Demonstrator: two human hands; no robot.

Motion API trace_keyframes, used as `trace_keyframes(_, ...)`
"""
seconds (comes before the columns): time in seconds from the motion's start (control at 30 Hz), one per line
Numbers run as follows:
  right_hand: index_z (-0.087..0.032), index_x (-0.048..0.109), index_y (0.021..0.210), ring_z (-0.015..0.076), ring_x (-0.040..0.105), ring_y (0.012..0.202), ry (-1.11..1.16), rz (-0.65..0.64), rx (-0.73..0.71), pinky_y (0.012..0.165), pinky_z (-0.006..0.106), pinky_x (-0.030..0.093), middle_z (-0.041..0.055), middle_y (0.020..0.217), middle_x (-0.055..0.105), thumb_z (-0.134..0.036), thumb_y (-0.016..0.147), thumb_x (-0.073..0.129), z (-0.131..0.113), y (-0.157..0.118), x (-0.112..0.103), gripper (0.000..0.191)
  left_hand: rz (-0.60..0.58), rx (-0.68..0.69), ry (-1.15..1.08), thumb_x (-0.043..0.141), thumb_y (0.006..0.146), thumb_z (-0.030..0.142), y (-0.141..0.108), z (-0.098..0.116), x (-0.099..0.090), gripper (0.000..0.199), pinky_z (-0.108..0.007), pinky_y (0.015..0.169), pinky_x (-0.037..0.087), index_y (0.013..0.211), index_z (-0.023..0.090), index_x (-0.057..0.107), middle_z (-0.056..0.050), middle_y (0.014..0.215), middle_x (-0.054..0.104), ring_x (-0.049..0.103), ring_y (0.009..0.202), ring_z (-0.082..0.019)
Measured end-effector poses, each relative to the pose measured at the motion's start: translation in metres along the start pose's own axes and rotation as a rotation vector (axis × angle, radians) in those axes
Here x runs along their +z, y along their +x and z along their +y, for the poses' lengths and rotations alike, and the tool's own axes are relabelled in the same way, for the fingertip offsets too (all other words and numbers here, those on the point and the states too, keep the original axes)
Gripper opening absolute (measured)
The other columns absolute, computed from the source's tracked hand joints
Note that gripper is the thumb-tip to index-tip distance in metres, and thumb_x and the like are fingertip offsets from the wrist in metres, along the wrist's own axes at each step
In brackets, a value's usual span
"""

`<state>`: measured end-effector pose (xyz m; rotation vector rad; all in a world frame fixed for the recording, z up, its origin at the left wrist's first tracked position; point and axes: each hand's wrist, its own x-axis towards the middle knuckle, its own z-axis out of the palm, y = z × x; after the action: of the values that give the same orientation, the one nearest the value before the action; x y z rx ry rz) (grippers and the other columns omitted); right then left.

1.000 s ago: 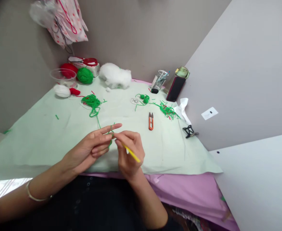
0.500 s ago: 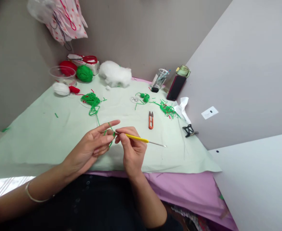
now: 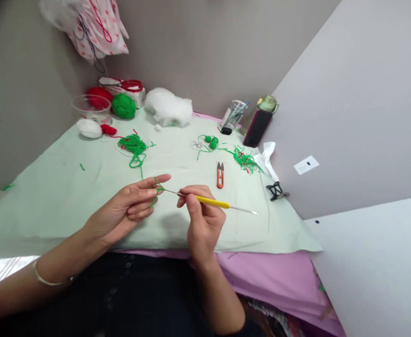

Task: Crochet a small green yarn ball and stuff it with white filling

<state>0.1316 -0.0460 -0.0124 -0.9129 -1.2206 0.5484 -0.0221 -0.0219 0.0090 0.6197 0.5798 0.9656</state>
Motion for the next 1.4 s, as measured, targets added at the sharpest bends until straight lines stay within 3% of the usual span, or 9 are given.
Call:
trace_keyframes(0.07,-0.024,0.075,0.094,0.0136,0.062,0.066,0.111,-0.040,0.083,0.064,0.032,0.053,0.0018,0.084,0.067,-0.028,0.099,0.061,-0.005,0.004,0.001,0.016,-0.007,0.016,0.042,0.080,0.081,0.016,-0.001,0.002,0.002,0.040,-0.017,0.042,0.019,0.121,0.020,0.077,0.003,0.076,0.055,0.022,0.047,0.000)
trace_keyframes(0.17,-0.026,0.077,0.095,0.0167,0.066,0.077,0.032,-0.109,0.045,0.071,0.034,0.056,0.0032,0.089,0.072,-0.029,0.097,0.065,-0.006,0.004,0.004,0.013,0.014,0.042,0.117,0.083,0.078,0.017,-0.004,0.000,0.007,0.047,-0.018,0.043,0.018,0.124,0.026,0.076,0.003,0.083,0.058,0.030,0.049,0.000)
trace_keyframes(0.5,-0.024,0.072,0.094,0.0116,0.065,0.065,0.253,-0.145,0.208,0.064,0.029,0.055,0.0013,0.089,0.076,-0.033,0.101,0.059,0.000,0.009,-0.004,0.018,-0.018,0.023,0.186,0.076,0.086,0.022,-0.004,0.003,0.000,0.034,-0.021,0.046,0.019,0.120,0.025,0.078,0.002,0.088,0.053,0.031,0.049,0.001)
trace_keyframes(0.67,-0.025,0.071,0.102,0.0132,0.068,0.070,-0.089,-0.178,-0.028,0.068,0.031,0.057,0.0019,0.092,0.074,-0.022,0.104,0.052,-0.010,0.004,-0.008,0.020,0.019,0.088,0.273,0.078,0.085,0.023,-0.003,0.004,-0.002,0.036,-0.022,0.046,0.022,0.121,0.026,0.078,0.002,0.087,0.055,0.031,0.050,-0.001)
trace_keyframes(0.83,-0.026,0.067,0.118,0.0189,0.071,0.087,-0.371,-0.261,-0.400,0.074,0.036,0.060,0.0056,0.097,0.074,-0.012,0.100,0.052,-0.004,-0.002,-0.007,0.027,0.040,0.138,0.315,0.082,0.083,0.025,-0.003,-0.001,-0.003,0.042,-0.020,0.046,0.026,0.124,0.029,0.076,0.003,0.085,0.056,0.035,0.052,-0.003)
trace_keyframes(1.0,-0.026,0.073,0.118,0.0193,0.070,0.093,-0.632,-0.138,-0.663,0.074,0.032,0.060,0.0073,0.103,0.071,-0.005,0.092,0.066,0.008,-0.010,0.000,0.035,0.033,0.028,0.177,0.084,0.081,0.026,-0.002,-0.005,-0.002,0.048,-0.016,0.044,0.020,0.128,0.021,0.073,0.006,0.072,0.050,0.029,0.048,0.000)
trace_keyframes(1.1,-0.026,0.074,0.112,0.0177,0.069,0.089,-0.422,-0.109,-0.457,0.074,0.033,0.058,0.0051,0.099,0.071,-0.007,0.096,0.060,0.005,-0.007,0.001,0.028,-0.002,-0.049,0.053,0.081,0.083,0.022,-0.001,-0.002,-0.003,0.039,-0.015,0.043,0.019,0.121,0.014,0.075,0.009,0.064,0.044,0.024,0.045,0.002)
trace_keyframes(1.2,-0.025,0.074,0.101,0.0148,0.064,0.075,-0.106,-0.083,-0.182,0.068,0.032,0.055,0.0014,0.086,0.070,-0.013,0.101,0.055,0.000,0.000,0.002,0.023,0.007,0.001,0.049,0.079,0.084,0.016,-0.001,0.001,-0.002,0.033,-0.014,0.043,0.020,0.117,0.016,0.077,0.006,0.074,0.052,0.026,0.044,0.004)
trace_keyframes(1.4,-0.025,0.076,0.103,0.0149,0.069,0.080,-0.026,-0.134,-0.089,0.071,0.032,0.057,0.0024,0.095,0.076,-0.017,0.100,0.058,-0.004,0.003,0.006,0.020,0.015,0.066,0.178,0.079,0.085,0.018,-0.002,-0.003,-0.001,0.032,-0.015,0.043,0.021,0.117,0.024,0.079,0.004,0.083,0.055,0.034,0.045,0.004)
